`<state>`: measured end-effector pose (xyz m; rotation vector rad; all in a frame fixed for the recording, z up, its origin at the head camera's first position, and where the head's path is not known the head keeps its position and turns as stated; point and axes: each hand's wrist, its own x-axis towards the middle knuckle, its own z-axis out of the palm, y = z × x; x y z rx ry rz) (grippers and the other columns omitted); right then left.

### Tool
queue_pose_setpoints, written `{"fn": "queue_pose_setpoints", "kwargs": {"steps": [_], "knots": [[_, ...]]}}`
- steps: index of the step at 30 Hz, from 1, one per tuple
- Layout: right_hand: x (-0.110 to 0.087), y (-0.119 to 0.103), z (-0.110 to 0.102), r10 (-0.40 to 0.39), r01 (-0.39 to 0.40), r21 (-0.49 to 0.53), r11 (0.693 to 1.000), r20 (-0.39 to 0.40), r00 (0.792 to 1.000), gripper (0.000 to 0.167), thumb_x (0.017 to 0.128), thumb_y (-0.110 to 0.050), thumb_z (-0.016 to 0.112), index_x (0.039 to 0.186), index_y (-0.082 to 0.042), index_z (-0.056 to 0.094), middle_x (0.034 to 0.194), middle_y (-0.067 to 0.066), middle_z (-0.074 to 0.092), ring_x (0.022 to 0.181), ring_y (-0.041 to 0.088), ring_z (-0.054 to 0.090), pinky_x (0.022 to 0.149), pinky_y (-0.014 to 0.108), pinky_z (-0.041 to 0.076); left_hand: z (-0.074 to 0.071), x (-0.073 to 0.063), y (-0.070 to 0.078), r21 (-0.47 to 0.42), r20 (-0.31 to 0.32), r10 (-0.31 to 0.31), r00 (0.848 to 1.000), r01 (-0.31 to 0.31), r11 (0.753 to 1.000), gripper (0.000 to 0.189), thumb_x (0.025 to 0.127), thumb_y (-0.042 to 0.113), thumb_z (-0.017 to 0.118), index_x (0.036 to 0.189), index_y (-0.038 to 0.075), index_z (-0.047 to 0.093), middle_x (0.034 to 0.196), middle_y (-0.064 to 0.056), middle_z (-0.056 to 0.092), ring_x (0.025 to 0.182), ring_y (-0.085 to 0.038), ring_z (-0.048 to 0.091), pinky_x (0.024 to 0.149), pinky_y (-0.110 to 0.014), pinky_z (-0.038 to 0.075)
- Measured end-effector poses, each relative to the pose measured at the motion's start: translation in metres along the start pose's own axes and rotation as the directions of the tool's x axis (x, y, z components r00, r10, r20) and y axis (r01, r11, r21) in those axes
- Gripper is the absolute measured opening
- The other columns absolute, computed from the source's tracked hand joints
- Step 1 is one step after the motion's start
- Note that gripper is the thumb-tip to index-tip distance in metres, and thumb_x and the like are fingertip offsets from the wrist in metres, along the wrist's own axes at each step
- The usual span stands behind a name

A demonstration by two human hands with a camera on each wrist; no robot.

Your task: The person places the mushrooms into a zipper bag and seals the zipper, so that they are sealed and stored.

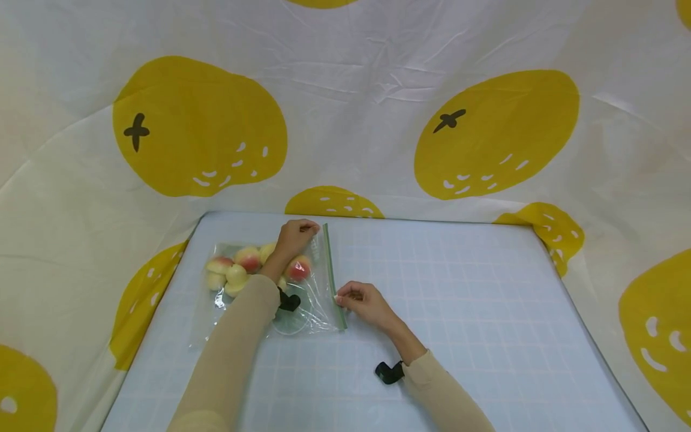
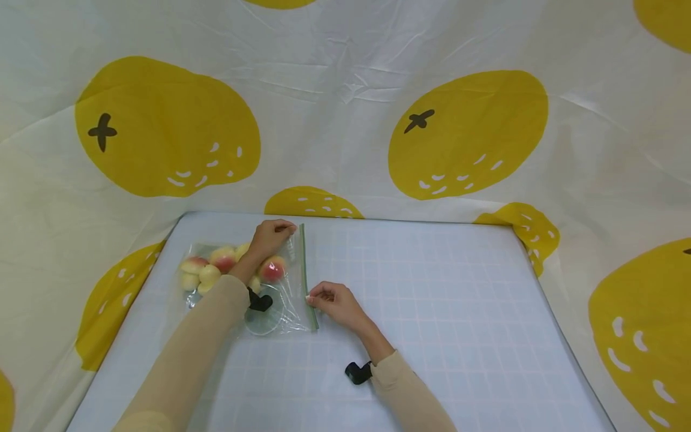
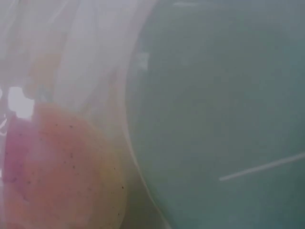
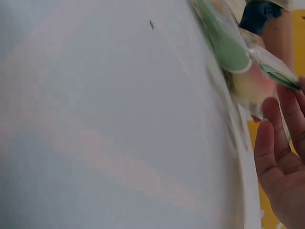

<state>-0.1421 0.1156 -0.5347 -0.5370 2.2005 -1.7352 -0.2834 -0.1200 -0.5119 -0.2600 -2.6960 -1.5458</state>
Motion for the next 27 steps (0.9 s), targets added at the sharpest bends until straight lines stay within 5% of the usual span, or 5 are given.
{"fn": "queue_pose_setpoints", "kwargs": {"steps": [7, 18, 27], "knots": [[-0.005, -0.003, -0.004, -0.006, 0.009, -0.042, 0.999, 0.07, 0.998, 0.005, 0.094, -0.012, 0.07, 0.095, -0.006, 0.072, 0.083, 0.0, 0.068, 0.076, 0.012, 0.061, 0.071, 0.027, 0.05, 0.001, 0.001, -0.002, -0.006, -0.008, -0.003, 1.0, 0.003, 1.0, 0.022, 0.098, 0.025, 0.068, 0.107, 0.008, 0.077, 0.102, -0.007, 0.074, 0.093, -0.023, 0.067, 0.085, -0.04, 0.053], [-0.015, -0.009, -0.01, -0.004, 0.016, -0.056, 0.998, 0.194, 0.981, 0.007, 0.096, -0.004, 0.066, 0.097, 0.002, 0.069, 0.088, 0.01, 0.07, 0.077, 0.01, 0.059, 0.071, 0.025, 0.049, 0.0, 0.003, -0.003, -0.014, -0.016, -0.024, 1.0, 0.023, 1.0, 0.023, 0.098, 0.025, 0.068, 0.108, 0.007, 0.077, 0.102, -0.008, 0.074, 0.093, -0.024, 0.067, 0.085, -0.04, 0.054], [-0.02, -0.006, -0.022, -0.022, 0.026, -0.005, 1.0, 0.358, 0.933, 0.01, 0.095, -0.011, 0.068, 0.094, -0.001, 0.069, 0.087, 0.0, 0.069, 0.08, 0.009, 0.06, 0.074, 0.025, 0.048, 0.003, 0.006, 0.001, -0.019, -0.022, -0.049, 0.999, 0.048, 0.999, 0.02, 0.097, 0.023, 0.069, 0.105, 0.007, 0.078, 0.101, -0.008, 0.074, 0.091, -0.024, 0.066, 0.084, -0.039, 0.053]]}}
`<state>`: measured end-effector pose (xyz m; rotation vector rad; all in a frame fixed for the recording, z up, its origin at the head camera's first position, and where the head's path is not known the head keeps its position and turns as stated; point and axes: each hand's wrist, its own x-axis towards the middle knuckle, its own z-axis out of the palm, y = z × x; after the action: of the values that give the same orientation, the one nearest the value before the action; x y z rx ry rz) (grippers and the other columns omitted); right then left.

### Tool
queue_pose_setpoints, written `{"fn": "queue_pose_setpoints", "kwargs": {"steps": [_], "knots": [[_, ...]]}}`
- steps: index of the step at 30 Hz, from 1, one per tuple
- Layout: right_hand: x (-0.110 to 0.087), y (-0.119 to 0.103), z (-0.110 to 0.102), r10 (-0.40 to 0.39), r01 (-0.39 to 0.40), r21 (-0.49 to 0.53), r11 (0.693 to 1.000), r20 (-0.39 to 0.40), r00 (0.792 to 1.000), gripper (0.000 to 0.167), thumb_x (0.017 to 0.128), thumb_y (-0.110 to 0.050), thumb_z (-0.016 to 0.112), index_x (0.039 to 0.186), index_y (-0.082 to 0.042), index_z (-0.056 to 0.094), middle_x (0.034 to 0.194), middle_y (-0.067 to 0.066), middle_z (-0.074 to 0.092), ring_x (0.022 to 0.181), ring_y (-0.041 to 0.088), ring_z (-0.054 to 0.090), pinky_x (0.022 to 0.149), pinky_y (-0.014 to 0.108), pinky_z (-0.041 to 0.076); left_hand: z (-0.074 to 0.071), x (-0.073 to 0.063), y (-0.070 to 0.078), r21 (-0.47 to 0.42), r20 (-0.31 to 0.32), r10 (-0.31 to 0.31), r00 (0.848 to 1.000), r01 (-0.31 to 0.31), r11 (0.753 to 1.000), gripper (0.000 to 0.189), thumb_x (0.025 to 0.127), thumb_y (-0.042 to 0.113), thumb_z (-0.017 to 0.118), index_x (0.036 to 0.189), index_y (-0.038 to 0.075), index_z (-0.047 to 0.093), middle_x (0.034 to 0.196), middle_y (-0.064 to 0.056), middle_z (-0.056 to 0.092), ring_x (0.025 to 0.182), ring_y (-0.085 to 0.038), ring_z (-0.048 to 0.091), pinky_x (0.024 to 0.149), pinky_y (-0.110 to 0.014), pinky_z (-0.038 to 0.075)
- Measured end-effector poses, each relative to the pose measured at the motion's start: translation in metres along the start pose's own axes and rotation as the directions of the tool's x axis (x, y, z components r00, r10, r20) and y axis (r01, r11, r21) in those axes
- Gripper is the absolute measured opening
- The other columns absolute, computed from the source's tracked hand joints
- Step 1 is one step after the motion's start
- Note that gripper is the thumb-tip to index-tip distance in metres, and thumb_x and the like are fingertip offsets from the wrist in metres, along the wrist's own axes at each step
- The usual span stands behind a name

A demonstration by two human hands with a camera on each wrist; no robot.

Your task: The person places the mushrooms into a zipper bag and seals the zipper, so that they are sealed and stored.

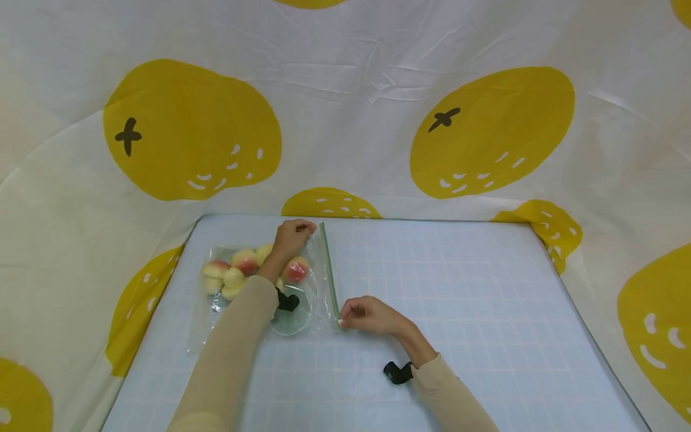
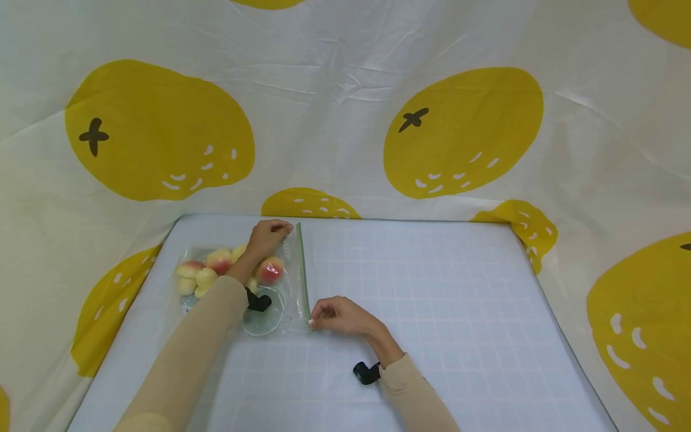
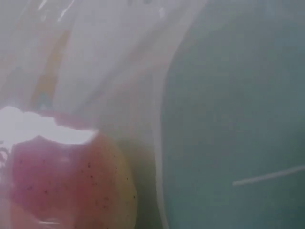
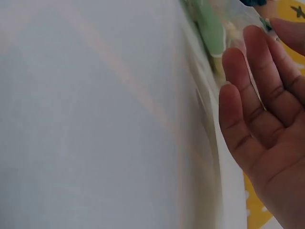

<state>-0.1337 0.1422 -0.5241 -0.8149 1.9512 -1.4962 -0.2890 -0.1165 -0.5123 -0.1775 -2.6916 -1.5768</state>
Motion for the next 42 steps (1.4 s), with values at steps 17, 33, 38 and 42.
{"fn": "queue_pose_setpoints", "kwargs": {"steps": [17, 33, 38, 42], "knots": [[-0.006, -0.002, 0.011, 0.187, -0.178, -0.114, 0.977, 0.069, 0.98, 0.013, 0.094, -0.016, 0.071, 0.082, -0.011, 0.068, 0.066, 0.0, 0.06, 0.057, 0.004, 0.047, 0.055, 0.022, 0.04, 0.023, 0.007, 0.012, 0.294, 0.236, 0.059, 0.97, -0.13, 0.947, 0.018, 0.098, 0.02, 0.065, 0.102, 0.006, 0.076, 0.103, -0.007, 0.072, 0.094, -0.025, 0.063, 0.089, -0.042, 0.051], [-0.009, -0.006, 0.016, 0.254, -0.254, -0.013, 0.967, 0.143, 0.957, 0.018, 0.096, -0.016, 0.065, 0.086, -0.001, 0.069, 0.074, 0.014, 0.07, 0.053, 0.016, 0.053, 0.049, 0.025, 0.042, 0.027, 0.005, 0.013, 0.414, 0.312, 0.034, 0.95, -0.168, 0.895, 0.018, 0.099, 0.02, 0.061, 0.106, 0.009, 0.074, 0.108, -0.005, 0.07, 0.098, -0.025, 0.061, 0.094, -0.041, 0.048], [-0.009, -0.002, 0.01, 0.247, -0.247, -0.015, 0.969, 0.114, 0.962, 0.014, 0.098, -0.012, 0.06, 0.095, -0.004, 0.071, 0.083, 0.012, 0.072, 0.067, 0.023, 0.067, 0.055, 0.03, 0.052, 0.026, 0.005, 0.017, 0.448, 0.336, 0.082, 0.938, -0.235, 0.863, 0.027, 0.103, 0.022, 0.053, 0.118, 0.006, 0.07, 0.118, -0.01, 0.068, 0.109, -0.028, 0.061, 0.099, -0.043, 0.046], [-0.011, -0.001, 0.003, 0.24, -0.239, -0.016, 0.971, 0.074, 0.968, 0.016, 0.1, -0.012, 0.057, 0.104, -0.004, 0.07, 0.089, 0.01, 0.072, 0.076, 0.027, 0.069, 0.062, 0.034, 0.055, 0.022, 0.001, 0.025, 0.46, 0.327, 0.125, 0.937, -0.273, 0.845, 0.033, 0.104, 0.024, 0.052, 0.127, 0.004, 0.066, 0.124, -0.014, 0.065, 0.116, -0.031, 0.059, 0.103, -0.045, 0.043]]}}
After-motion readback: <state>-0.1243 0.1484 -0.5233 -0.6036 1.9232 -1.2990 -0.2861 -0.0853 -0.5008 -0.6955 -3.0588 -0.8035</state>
